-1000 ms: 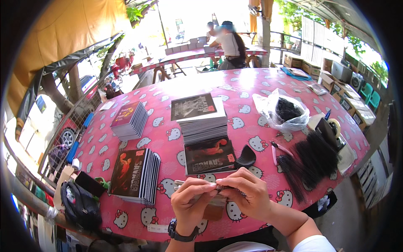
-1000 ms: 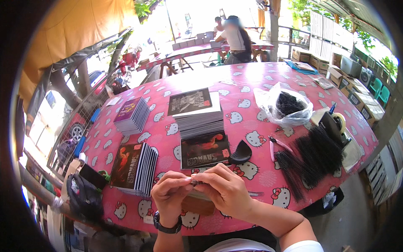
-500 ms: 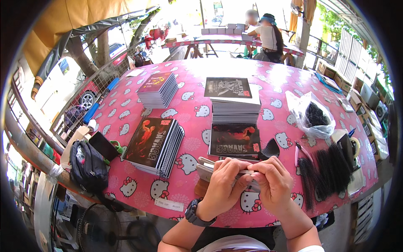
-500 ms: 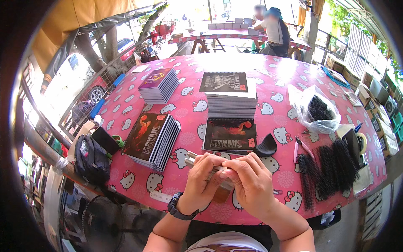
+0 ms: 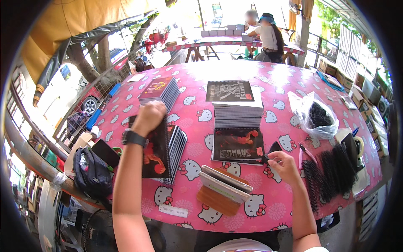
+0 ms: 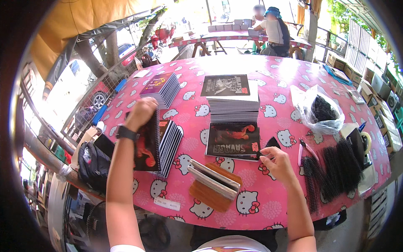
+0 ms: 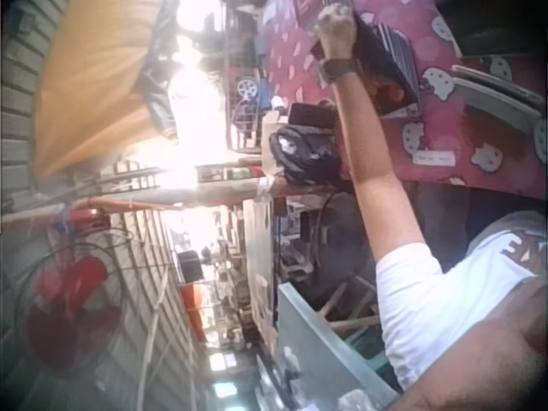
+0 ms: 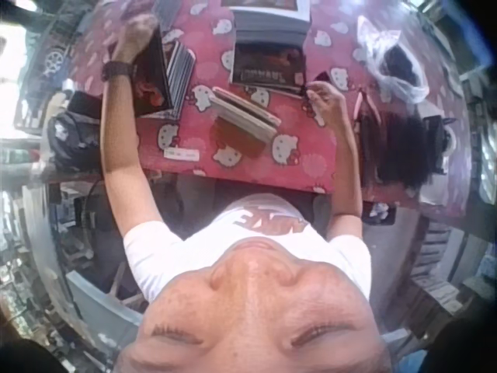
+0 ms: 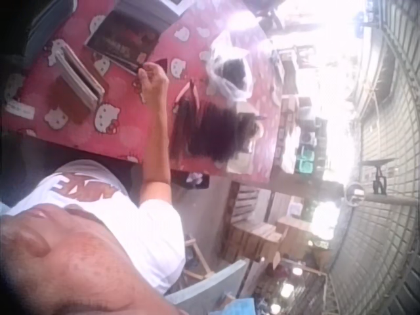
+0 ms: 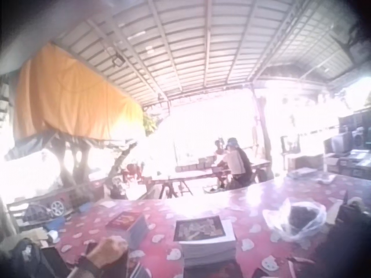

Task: The person inserts plastic spiral coils into the punched holes of several notebooks by hand and then uses a crimping tool to cut and secure the ends of the coils.

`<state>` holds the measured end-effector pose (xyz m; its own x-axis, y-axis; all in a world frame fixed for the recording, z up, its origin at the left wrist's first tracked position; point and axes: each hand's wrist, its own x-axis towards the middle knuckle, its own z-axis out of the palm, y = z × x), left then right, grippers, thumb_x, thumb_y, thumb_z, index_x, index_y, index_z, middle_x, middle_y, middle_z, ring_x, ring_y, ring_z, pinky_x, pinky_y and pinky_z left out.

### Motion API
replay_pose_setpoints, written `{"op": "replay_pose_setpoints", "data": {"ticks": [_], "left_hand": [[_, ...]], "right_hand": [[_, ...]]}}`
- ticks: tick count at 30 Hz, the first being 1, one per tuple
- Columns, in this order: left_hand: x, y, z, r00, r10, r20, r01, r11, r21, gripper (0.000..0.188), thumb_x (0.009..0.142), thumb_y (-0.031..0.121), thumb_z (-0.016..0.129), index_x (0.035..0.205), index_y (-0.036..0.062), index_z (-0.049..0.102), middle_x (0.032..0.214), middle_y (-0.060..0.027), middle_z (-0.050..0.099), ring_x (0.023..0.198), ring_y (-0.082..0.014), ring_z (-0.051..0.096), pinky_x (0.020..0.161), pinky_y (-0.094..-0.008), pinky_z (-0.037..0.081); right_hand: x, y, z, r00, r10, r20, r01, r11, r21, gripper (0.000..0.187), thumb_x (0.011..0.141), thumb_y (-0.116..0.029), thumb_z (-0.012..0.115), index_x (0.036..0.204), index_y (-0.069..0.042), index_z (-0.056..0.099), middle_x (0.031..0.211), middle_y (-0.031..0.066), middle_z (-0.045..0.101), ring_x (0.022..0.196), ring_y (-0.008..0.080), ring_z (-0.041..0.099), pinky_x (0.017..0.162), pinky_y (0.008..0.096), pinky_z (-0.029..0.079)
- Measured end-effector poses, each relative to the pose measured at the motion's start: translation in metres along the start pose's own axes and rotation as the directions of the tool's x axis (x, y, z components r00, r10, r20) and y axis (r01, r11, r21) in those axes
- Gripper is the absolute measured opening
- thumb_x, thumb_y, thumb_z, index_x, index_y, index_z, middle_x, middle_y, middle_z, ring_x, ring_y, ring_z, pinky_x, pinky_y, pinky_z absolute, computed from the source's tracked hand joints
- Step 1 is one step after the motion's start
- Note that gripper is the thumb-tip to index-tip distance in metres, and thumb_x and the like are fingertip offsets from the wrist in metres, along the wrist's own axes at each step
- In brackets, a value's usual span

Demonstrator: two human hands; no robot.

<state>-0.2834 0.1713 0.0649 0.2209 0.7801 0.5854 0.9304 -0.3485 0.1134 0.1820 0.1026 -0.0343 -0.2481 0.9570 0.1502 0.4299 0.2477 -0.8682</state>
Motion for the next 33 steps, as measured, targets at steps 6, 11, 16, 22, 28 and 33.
{"op": "replay_pose_setpoints", "data": {"ticks": [6,11,16,22,28,33], "left_hand": [[-0.033,0.019,0.078,0.799,-0.384,0.462,0.360,0.922,0.142,0.068,0.078,0.056,0.055,0.131,0.0148,0.044,0.133,-0.0125,0.046,0.130,-0.0279,0.035,0.110,-0.0540,0.012],[-0.032,0.004,0.076,0.879,-0.146,0.455,0.189,0.981,-0.050,0.049,0.068,0.033,0.064,0.112,0.0116,0.060,0.113,-0.0148,0.060,0.109,-0.0300,0.053,0.097,-0.0394,0.037],[-0.036,0.002,0.074,0.919,-0.073,0.389,0.120,0.988,-0.097,0.047,0.067,0.029,0.068,0.108,0.0093,0.062,0.104,-0.0156,0.064,0.103,-0.0305,0.057,0.092,-0.0366,0.043],[-0.035,0.044,0.039,0.997,-0.014,0.079,0.003,0.991,0.130,0.044,0.081,0.027,0.063,0.120,0.0084,0.054,0.123,-0.0102,0.053,0.119,-0.0274,0.046,0.109,-0.0508,0.019],[-0.061,0.139,0.019,0.985,-0.155,-0.078,0.095,0.856,-0.508,0.028,0.077,0.013,0.066,0.104,0.0043,0.062,0.107,-0.0124,0.060,0.104,-0.0260,0.055,0.093,-0.0348,0.041],[-0.085,0.146,0.049,0.951,-0.310,-0.001,0.231,0.712,-0.664,0.032,0.078,0.015,0.068,0.106,0.0030,0.061,0.104,-0.0113,0.062,0.101,-0.0231,0.057,0.090,-0.0333,0.041]], "right_hand": [[0.007,0.024,0.030,0.954,-0.297,-0.043,0.225,0.802,-0.553,0.042,0.077,-0.032,0.068,0.111,-0.009,0.060,0.113,0.0149,0.058,0.114,0.0295,0.045,0.098,0.0428,0.032],[0.010,0.043,0.007,0.980,-0.072,-0.188,-0.070,0.754,-0.654,0.036,0.078,-0.035,0.065,0.102,-0.008,0.063,0.105,0.0056,0.063,0.104,0.0260,0.051,0.086,0.0413,0.035],[0.044,0.047,0.031,0.974,-0.138,-0.179,0.036,0.875,-0.482,0.031,0.084,-0.028,0.060,0.102,-0.003,0.062,0.104,0.0121,0.062,0.096,0.0311,0.055,0.082,0.0395,0.043],[0.077,0.051,0.053,0.969,0.113,-0.219,-0.209,0.848,-0.487,0.048,0.073,-0.030,0.073,0.104,0.002,0.055,0.099,0.0193,0.061,0.096,0.0341,0.058,0.084,0.0408,0.046],[0.064,0.053,0.028,0.919,0.340,-0.202,-0.389,0.868,-0.308,0.039,0.068,-0.024,0.077,0.091,0.000,0.056,0.093,0.0168,0.063,0.093,0.0304,0.061,0.080,0.0387,0.047],[0.055,0.062,0.035,0.918,0.202,-0.342,-0.312,0.899,-0.307,0.047,0.065,-0.019,0.080,0.099,0.000,0.053,0.081,0.0116,0.063,0.079,0.0250,0.061,0.074,0.0343,0.048]]}}
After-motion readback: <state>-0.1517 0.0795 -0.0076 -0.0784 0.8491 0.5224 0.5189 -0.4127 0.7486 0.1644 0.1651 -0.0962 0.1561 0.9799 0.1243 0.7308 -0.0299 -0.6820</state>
